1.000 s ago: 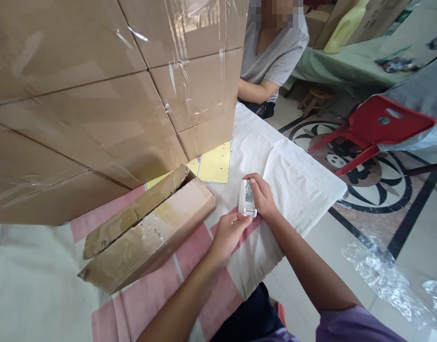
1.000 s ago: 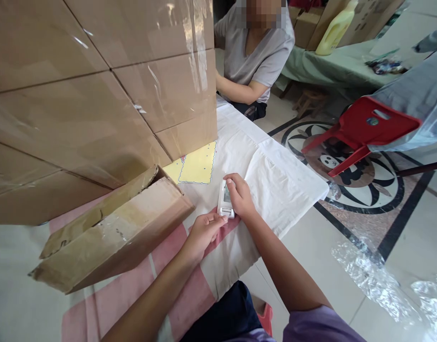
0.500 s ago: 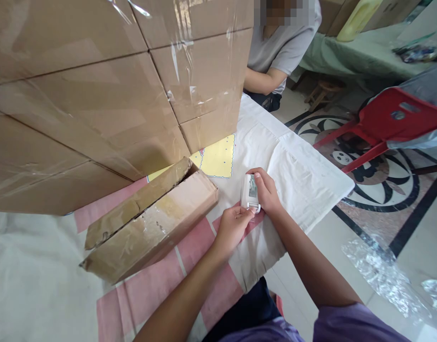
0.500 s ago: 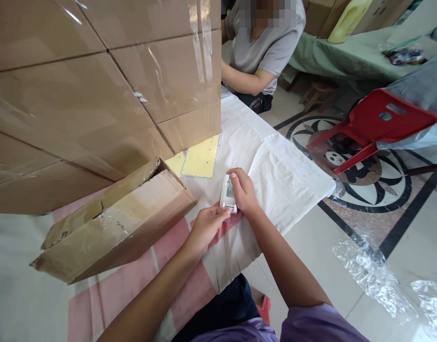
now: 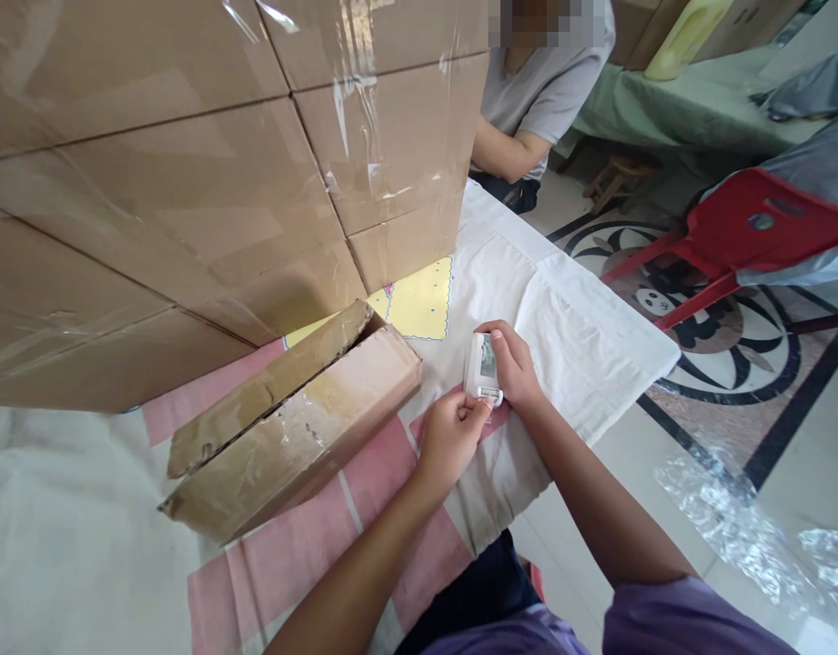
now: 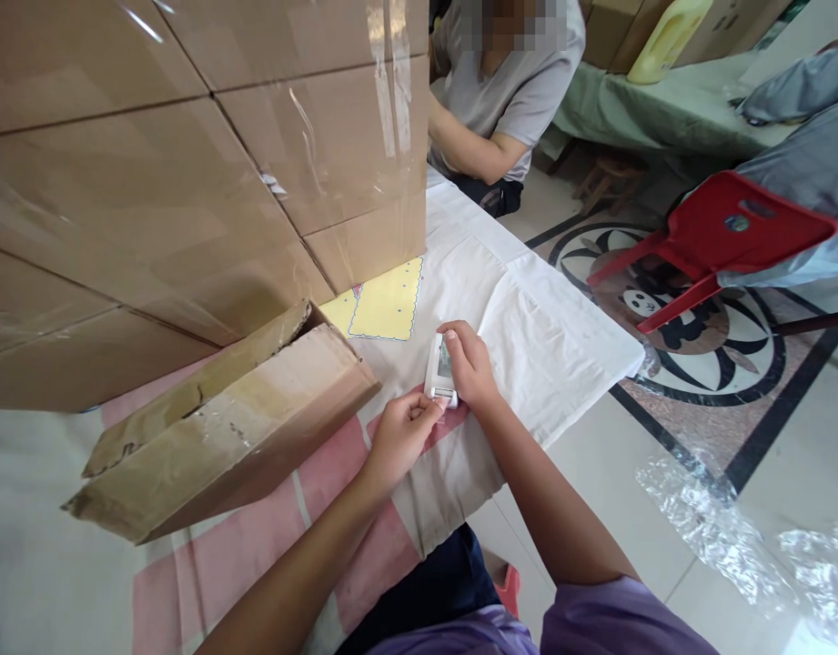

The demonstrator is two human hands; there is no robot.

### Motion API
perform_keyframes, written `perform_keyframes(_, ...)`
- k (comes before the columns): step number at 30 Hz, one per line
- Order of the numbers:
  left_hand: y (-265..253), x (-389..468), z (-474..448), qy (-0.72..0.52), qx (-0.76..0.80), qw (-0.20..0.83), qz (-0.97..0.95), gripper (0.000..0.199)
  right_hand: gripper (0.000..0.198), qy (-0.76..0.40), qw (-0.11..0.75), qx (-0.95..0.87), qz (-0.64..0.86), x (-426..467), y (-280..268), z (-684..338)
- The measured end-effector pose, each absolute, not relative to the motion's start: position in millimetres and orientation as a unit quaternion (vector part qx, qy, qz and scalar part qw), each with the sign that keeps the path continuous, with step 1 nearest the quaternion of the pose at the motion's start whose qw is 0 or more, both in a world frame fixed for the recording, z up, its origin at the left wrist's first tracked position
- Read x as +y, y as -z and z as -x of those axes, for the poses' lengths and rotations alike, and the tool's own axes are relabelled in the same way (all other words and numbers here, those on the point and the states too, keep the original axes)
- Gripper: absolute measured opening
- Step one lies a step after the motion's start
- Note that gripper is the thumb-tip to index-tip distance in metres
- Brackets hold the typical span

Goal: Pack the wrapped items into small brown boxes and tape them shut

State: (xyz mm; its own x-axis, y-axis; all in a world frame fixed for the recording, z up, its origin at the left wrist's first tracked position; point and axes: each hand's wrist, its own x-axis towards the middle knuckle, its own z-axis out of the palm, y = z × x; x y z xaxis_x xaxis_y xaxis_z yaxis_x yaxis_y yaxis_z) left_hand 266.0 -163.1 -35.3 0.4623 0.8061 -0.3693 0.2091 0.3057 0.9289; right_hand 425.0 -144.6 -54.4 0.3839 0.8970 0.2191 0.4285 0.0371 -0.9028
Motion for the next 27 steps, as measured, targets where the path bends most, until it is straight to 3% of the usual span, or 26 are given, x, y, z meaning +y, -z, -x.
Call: perform_keyframes(27,40.8,-169.9,-267.9,-0.254,0.482,0.631,-0.552,0.047,0.042,-0.235,0.510,-0.501,0.659,-144.1,56.9,-425.7)
